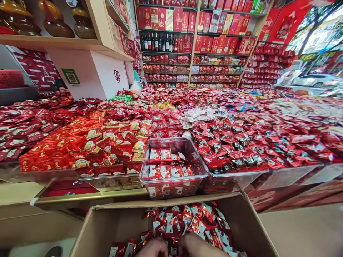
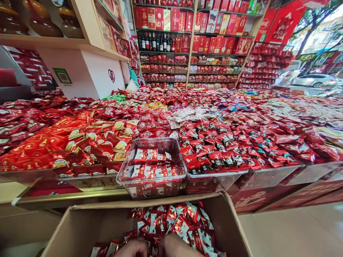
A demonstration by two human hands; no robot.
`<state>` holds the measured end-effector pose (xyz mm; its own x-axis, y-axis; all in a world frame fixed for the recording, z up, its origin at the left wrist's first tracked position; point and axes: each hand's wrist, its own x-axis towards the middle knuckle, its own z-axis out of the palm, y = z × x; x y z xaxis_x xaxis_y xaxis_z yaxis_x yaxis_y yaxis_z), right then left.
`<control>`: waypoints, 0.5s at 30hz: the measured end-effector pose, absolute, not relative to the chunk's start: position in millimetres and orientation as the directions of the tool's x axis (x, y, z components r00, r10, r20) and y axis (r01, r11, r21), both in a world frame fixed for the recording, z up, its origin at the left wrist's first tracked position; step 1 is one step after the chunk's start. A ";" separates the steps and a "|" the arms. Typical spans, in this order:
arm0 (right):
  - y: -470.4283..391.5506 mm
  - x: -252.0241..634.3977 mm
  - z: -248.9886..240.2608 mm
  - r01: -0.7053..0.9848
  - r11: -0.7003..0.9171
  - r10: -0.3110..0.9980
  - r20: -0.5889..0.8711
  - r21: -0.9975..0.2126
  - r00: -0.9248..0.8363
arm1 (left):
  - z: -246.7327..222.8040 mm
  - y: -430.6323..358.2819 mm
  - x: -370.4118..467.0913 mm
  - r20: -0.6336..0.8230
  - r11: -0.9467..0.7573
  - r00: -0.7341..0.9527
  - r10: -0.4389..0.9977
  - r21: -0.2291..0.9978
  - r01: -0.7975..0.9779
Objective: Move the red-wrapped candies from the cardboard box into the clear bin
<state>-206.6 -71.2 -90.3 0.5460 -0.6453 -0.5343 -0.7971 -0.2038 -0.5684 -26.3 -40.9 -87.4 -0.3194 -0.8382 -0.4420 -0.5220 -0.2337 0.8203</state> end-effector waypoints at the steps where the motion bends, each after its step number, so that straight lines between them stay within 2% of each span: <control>1: -72.4 -209.1 -88.6 -0.799 -0.169 -0.675 -0.523 -0.577 0.520 | -85.6 -42.4 -24.7 -0.442 -0.262 -0.293 -0.848 0.830 -0.492; 4: -76.6 -214.9 -82.8 -0.686 -0.061 -0.749 -0.422 -0.725 0.512 | -78.0 -49.8 -21.2 -0.432 -0.345 -0.209 -0.877 0.870 -0.351; 6: -79.6 -215.9 -77.8 -0.488 0.114 -0.764 -0.391 -0.865 0.513 | -72.4 -54.5 -20.6 -0.432 -0.390 -0.173 -0.885 0.891 -0.232; 7: -80.7 -215.5 -74.8 -0.379 0.230 -0.753 -0.411 -0.896 0.514 | -69.5 -55.9 -20.9 -0.439 -0.412 -0.165 -0.883 0.895 -0.174; 10: -80.9 -212.1 -64.6 -0.132 0.502 -0.692 -0.488 -0.855 0.532 | -60.5 -55.9 -24.3 -0.460 -0.461 -0.168 -0.872 0.887 -0.032; 12: -78.5 -209.1 -58.9 -0.039 0.548 -0.684 -0.475 -0.835 0.553 | -54.6 -53.1 -27.5 -0.469 -0.482 -0.181 -0.864 0.876 0.031; 15: -74.3 -205.5 -56.1 -0.005 0.535 -0.704 -0.449 -0.845 0.551 | -48.2 -48.5 -31.4 -0.478 -0.504 -0.209 -0.853 0.859 0.094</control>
